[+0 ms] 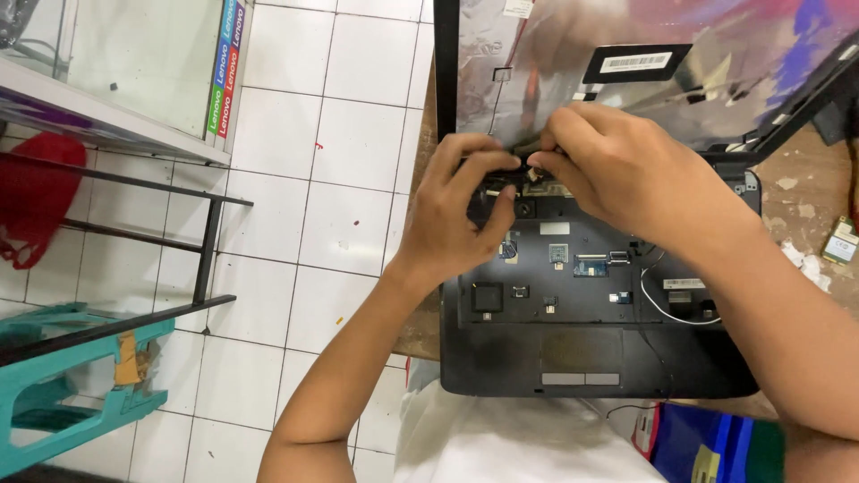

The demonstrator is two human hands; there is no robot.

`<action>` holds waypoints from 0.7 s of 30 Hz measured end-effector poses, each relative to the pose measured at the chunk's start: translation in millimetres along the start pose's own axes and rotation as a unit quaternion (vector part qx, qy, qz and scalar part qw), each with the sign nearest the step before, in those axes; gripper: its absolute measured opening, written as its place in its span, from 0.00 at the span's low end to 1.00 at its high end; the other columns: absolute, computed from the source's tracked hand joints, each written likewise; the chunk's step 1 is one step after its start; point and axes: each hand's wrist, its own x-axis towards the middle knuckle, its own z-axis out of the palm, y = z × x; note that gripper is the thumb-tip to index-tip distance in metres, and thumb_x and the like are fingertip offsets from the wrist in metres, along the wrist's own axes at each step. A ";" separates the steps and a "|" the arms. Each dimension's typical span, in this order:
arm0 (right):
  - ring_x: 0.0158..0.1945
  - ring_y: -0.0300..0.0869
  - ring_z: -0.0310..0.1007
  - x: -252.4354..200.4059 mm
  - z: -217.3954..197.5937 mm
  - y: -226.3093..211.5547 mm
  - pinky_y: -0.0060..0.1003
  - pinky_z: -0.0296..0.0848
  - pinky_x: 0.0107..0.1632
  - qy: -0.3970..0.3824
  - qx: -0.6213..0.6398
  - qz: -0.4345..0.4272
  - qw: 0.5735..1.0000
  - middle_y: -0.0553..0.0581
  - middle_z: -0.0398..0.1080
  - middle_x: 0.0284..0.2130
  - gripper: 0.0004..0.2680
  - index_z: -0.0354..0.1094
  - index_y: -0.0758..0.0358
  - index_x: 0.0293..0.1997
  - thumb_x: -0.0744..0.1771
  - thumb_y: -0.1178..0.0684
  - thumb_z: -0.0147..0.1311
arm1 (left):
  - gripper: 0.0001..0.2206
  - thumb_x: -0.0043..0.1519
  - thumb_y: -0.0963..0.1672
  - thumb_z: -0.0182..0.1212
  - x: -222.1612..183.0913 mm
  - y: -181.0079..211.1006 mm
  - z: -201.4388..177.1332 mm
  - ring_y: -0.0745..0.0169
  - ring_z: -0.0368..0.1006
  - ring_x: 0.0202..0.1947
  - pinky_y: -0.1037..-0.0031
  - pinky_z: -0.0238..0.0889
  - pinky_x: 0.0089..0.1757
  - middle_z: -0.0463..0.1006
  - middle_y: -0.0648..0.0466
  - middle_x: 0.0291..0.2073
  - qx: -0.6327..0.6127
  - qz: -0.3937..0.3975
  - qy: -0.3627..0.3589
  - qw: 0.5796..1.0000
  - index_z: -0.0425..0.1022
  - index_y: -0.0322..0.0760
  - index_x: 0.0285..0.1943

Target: The person uses a screwdriver to remove screws from the bezel of a disassembled laptop screen. They then use their hands to carefully detach the screen assembly from the laptop body.

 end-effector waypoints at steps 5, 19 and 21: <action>0.35 0.64 0.72 8.8 -4.6 6.2 0.60 0.66 0.31 -0.059 -0.023 -0.006 0.998 0.63 0.67 0.39 0.09 0.57 0.69 0.44 0.76 0.54 0.51 | 0.24 0.76 0.42 0.58 28.2 -8.4 -3.3 0.53 0.83 0.58 0.66 0.76 0.64 0.83 0.47 0.55 -0.167 -0.091 -0.174 0.966 0.53 0.39 0.80; 0.30 0.58 0.74 6.8 -9.1 3.5 0.52 0.73 0.36 -0.008 -0.188 -0.071 0.980 0.61 0.72 0.31 0.12 0.62 0.63 0.41 0.78 0.49 0.48 | 0.20 0.58 0.39 0.81 35.7 -38.5 50.9 0.63 0.59 0.28 0.71 0.55 0.33 0.63 0.56 0.29 -0.066 0.002 -0.050 0.997 0.65 0.36 0.30; 0.27 0.47 0.78 2.4 -7.4 0.6 0.41 0.79 0.36 0.037 -0.300 -0.106 0.947 0.50 0.72 0.28 0.08 0.61 0.56 0.39 0.75 0.56 0.55 | 0.23 0.55 0.37 0.80 35.8 -34.3 51.0 0.63 0.52 0.28 0.71 0.50 0.32 0.61 0.57 0.26 -0.048 -0.019 -0.029 0.998 0.58 0.38 0.30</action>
